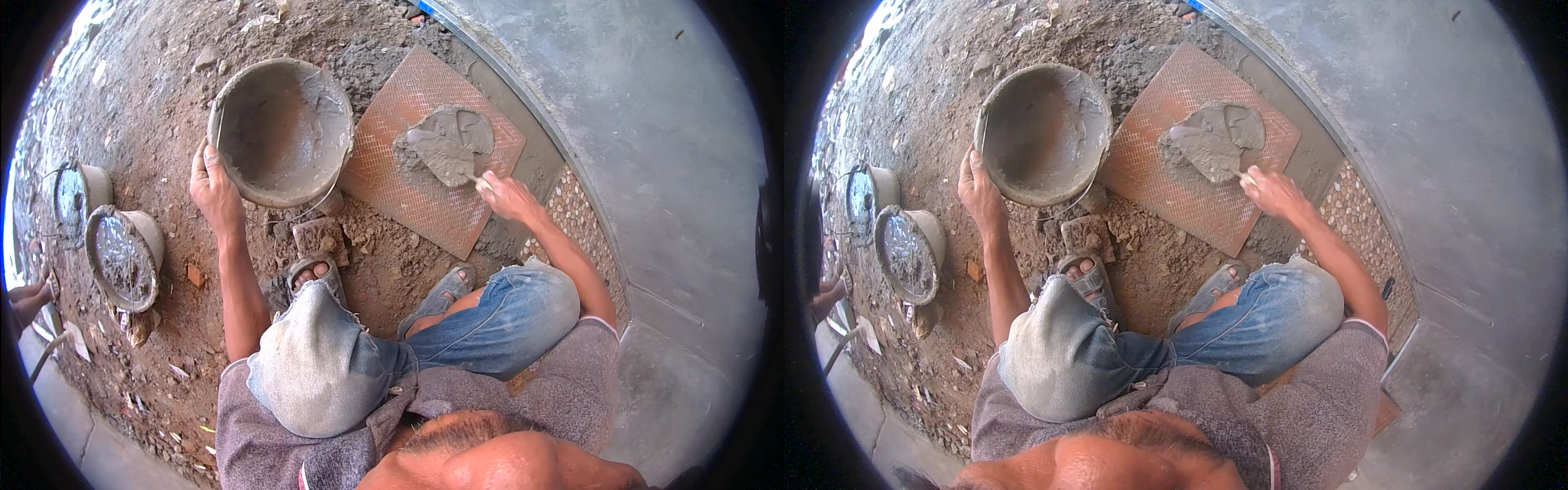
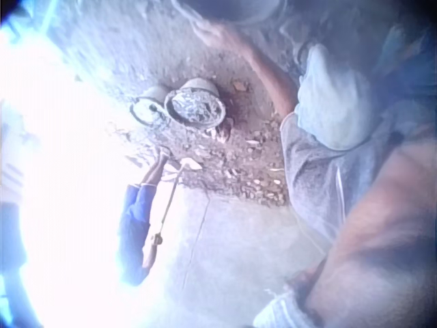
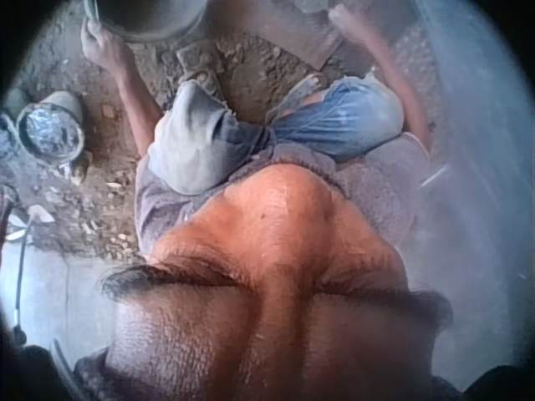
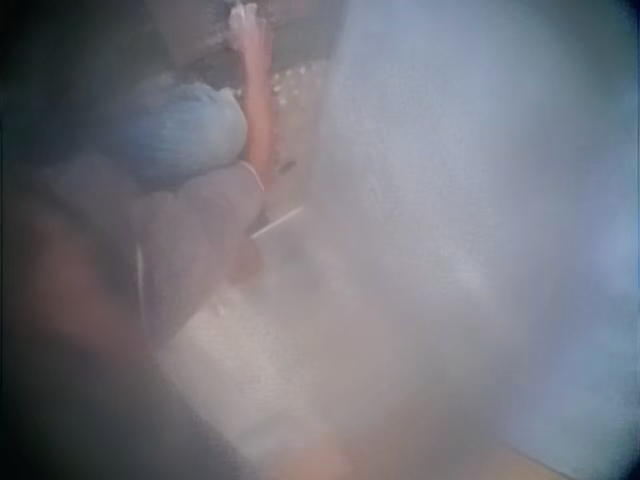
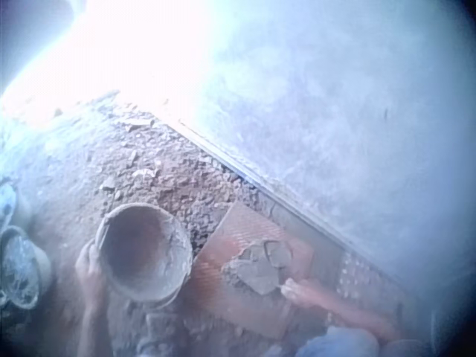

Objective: The person applies mortar to the back of a tile using a trowel and then places the tile onto the prepared ground, tapping it into place with their hands and a wooden handle.

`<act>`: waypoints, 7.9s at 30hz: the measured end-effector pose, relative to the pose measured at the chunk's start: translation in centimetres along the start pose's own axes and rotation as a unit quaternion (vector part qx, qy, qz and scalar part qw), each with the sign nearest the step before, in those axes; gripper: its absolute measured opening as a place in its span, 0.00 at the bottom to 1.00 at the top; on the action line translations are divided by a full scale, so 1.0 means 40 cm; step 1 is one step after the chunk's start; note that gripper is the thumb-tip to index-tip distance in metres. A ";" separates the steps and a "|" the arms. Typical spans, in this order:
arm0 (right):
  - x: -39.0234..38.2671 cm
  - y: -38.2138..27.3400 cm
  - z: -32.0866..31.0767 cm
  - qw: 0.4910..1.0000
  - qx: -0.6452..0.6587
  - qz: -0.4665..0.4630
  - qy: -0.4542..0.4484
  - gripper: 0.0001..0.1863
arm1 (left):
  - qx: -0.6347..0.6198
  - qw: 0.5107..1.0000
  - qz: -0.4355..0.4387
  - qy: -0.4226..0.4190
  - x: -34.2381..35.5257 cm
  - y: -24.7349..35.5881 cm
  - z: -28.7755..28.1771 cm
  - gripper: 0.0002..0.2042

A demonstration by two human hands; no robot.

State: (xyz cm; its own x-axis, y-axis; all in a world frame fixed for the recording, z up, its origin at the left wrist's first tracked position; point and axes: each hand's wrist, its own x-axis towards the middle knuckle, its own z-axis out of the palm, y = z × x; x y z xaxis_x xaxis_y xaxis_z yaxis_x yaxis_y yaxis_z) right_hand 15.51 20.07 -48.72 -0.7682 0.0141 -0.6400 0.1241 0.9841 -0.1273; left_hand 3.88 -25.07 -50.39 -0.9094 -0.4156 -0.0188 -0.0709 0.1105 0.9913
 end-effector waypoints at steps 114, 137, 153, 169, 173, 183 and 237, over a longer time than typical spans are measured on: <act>0.316 -0.055 -0.087 0.871 0.472 0.110 -0.078 0.22 | 0.043 0.999 -0.001 -0.020 -0.014 0.046 0.016 0.15; 0.188 -0.098 -0.011 0.986 0.142 -0.032 -0.081 0.23 | 0.071 0.997 0.030 0.013 -0.017 0.032 0.024 0.17; 0.055 0.015 0.086 0.992 0.091 0.000 0.084 0.22 | 0.054 0.998 0.003 0.013 -0.010 0.030 0.003 0.17; 0.149 -0.201 0.098 0.939 0.317 0.048 -0.128 0.23 | 0.057 0.998 0.009 0.007 -0.013 0.029 0.011 0.16; 0.164 -0.180 0.044 0.994 0.107 0.016 0.009 0.23 | 0.040 0.999 0.007 0.006 -0.010 0.030 0.009 0.15; 0.141 -0.117 -0.020 0.995 -0.019 -0.014 -0.097 0.24 | 0.054 0.998 0.025 0.014 -0.005 0.017 0.002 0.15; 0.132 -0.070 -0.037 0.982 0.032 -0.099 -0.158 0.23 | 0.050 0.998 0.022 0.021 0.003 0.000 -0.006 0.14</act>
State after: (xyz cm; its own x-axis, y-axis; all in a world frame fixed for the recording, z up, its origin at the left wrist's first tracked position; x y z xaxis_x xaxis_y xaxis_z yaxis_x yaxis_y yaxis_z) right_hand 10.19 17.65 -50.63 -0.5495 -0.2429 -0.7994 0.0382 0.9485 -0.3145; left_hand 3.89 -25.35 -50.36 -0.8950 -0.4450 0.0325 -0.0731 0.2180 0.9732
